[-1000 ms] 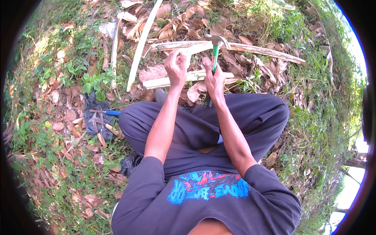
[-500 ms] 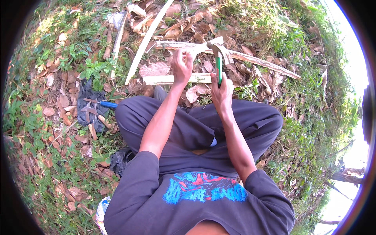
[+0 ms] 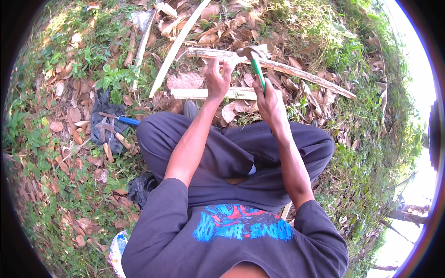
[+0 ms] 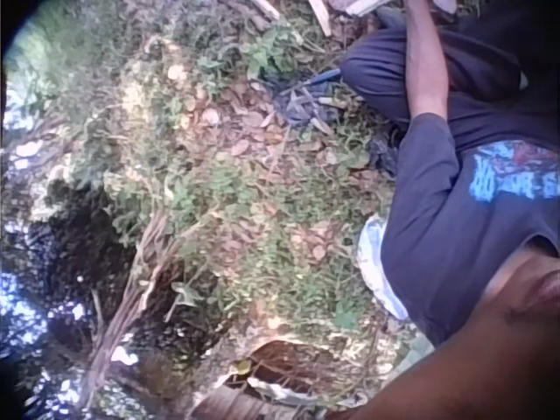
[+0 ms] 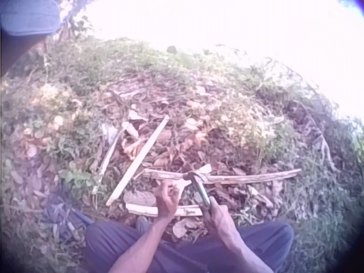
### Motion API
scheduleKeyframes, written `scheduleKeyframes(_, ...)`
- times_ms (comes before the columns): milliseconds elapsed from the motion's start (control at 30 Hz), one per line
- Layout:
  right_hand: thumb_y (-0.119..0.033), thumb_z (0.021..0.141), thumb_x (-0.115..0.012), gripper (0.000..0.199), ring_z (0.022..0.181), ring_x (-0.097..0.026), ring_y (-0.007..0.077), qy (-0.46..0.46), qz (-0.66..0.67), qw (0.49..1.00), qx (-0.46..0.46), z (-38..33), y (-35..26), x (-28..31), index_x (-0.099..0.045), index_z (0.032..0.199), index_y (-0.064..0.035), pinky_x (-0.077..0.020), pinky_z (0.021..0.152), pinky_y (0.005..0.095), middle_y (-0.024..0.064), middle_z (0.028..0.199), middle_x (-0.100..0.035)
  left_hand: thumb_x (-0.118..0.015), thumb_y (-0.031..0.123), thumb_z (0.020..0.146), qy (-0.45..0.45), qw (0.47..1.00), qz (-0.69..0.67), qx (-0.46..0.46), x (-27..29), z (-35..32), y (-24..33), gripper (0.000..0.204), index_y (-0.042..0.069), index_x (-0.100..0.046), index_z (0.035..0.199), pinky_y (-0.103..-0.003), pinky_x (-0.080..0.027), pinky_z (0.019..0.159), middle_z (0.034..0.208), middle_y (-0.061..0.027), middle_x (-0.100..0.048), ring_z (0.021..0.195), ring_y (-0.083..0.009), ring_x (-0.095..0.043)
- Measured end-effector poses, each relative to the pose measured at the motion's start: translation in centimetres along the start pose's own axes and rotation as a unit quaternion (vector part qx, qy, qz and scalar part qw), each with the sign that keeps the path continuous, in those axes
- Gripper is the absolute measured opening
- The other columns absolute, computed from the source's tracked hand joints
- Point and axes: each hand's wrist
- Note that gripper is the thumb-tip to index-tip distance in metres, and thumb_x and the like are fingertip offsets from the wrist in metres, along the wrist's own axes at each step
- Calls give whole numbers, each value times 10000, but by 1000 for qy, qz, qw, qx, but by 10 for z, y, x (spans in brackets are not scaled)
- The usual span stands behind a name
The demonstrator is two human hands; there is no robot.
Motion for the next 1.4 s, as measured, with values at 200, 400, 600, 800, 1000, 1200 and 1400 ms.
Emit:
scheduleKeyframes(200,-371,1015,-525,344,689,-614,488,-8,-31,999,20,6,6,2,-557,1069,-33,-460,592,534,271,692,-607,-579,174,946,1,1000,-4,4,0,5,6,223,-36,-555,1017,-462,-481,752,891,-214,-594,841,-369,-616)
scheduleKeyframes(400,-354,1020,-522,334,643,-595,483,-2,2,1000,8,-4,-29,20,-545,1024,-21,-437,566,515,267,670,-594,-573,187,953,5,1000,-4,-14,-5,3,8,203,-13,-560,987,-443,-497,726,870,-190,-598,809,-347,-624)
scheduleKeyframes(600,-336,1024,-516,329,625,-596,472,10,-15,1000,-10,0,-32,20,-542,986,-11,-433,554,523,259,652,-596,-579,176,946,3,1000,6,-4,0,0,9,198,-18,-560,980,-459,-489,715,886,-201,-603,817,-360,-625)
scheduleKeyframes(800,-336,1025,-521,342,573,-586,449,17,-81,994,68,5,-21,11,-535,976,3,-426,513,495,237,599,-568,-590,152,935,10,1000,8,-16,-3,7,10,194,-27,-565,1005,-454,-495,737,893,-214,-609,831,-373,-626)
scheduleKeyframes(1000,-327,1021,-528,318,628,-595,471,-6,-26,999,-36,-8,-44,23,-511,994,-11,-429,543,532,267,657,-589,-597,143,928,8,999,38,-14,-4,1,9,186,-25,-564,999,-447,-502,728,912,-209,-616,833,-368,-631)
scheduleKeyframes(1200,-263,1017,-531,261,593,-586,472,12,-15,1000,5,-13,-45,18,-512,1027,-2,-454,534,525,256,642,-594,-598,142,917,6,1000,12,-8,-4,1,8,172,-16,-562,976,-458,-487,711,877,-196,-599,797,-365,-622)
scheduleKeyframes(1400,-320,1028,-534,316,506,-510,321,45,-79,993,80,-3,-11,-6,-552,1021,-4,-404,508,427,204,626,-566,-598,153,919,2,1000,-4,-11,-7,6,17,181,-11,-566,987,-457,-496,717,889,-188,-602,806,-354,-624)
Point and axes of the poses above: each hand's wrist, its own z-axis towards the middle knuckle, its own x-axis out of the back of the hand, y = z × x
